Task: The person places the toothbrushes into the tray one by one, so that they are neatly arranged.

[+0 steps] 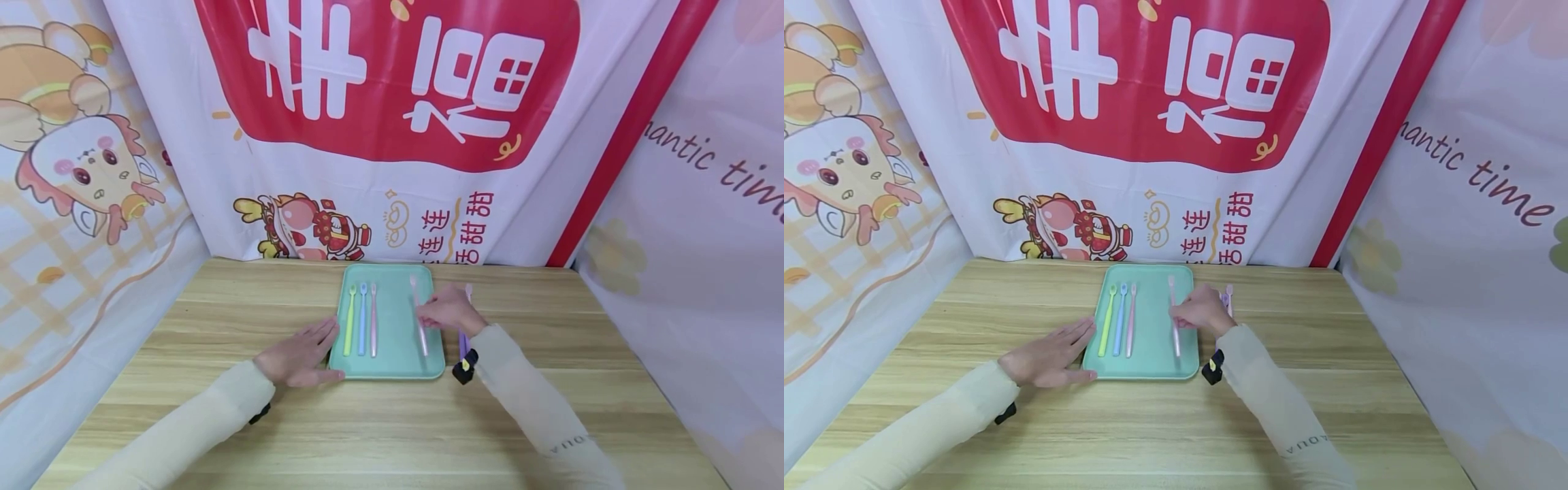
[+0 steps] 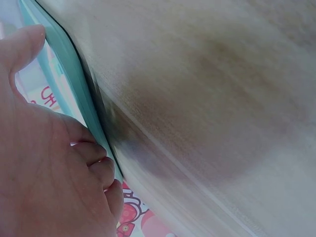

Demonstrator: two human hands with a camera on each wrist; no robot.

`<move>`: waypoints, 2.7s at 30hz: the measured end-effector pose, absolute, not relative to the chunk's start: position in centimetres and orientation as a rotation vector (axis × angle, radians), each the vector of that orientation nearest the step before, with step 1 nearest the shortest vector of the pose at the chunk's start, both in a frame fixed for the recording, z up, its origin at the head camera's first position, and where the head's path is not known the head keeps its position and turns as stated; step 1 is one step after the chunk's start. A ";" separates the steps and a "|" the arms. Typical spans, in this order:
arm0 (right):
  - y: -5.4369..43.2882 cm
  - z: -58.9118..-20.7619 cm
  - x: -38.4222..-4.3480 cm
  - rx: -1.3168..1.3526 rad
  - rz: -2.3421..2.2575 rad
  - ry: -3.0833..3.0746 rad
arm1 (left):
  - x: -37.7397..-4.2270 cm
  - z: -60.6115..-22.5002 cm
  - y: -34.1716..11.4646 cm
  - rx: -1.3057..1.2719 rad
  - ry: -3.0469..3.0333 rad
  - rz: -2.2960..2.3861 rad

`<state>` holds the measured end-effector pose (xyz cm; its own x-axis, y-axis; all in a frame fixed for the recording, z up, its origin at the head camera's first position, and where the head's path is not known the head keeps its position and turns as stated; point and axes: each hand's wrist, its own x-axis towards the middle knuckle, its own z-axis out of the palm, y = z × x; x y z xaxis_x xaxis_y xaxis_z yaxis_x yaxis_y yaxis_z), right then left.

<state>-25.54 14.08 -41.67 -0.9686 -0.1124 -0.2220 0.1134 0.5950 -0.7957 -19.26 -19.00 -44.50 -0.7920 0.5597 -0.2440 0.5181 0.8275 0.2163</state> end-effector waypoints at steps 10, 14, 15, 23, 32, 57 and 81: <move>11.1 -42.4 -26.2 0.040 -1.358 2.532 | -19.3 -44.4 -19.0 0.822 2.706 0.210; 10.1 -42.7 -26.4 0.046 -1.389 2.524 | -19.3 -44.4 -19.0 0.820 2.707 0.204; 9.9 -42.8 -26.4 0.044 -1.389 2.528 | -19.3 -44.4 -19.0 0.820 2.707 0.202; 8.7 -43.4 -26.6 0.032 -1.375 2.557 | -19.3 -44.4 -18.9 0.810 2.706 0.192; 7.8 -44.2 -26.9 0.093 -1.319 2.601 | -19.4 -44.5 -19.1 0.830 2.708 0.197; 6.2 -45.9 -27.3 0.191 -1.263 2.626 | -19.5 -44.6 -19.2 0.838 2.703 0.203; 6.0 -46.2 -28.7 0.217 -1.172 2.609 | -19.6 -44.4 -19.1 0.834 2.704 0.178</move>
<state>-28.73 6.04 -46.23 -0.9516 0.0248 -0.3064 0.2456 0.6607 -0.7093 -19.58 -19.12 -44.41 -0.7843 0.5669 -0.2521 0.5290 0.8233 0.2055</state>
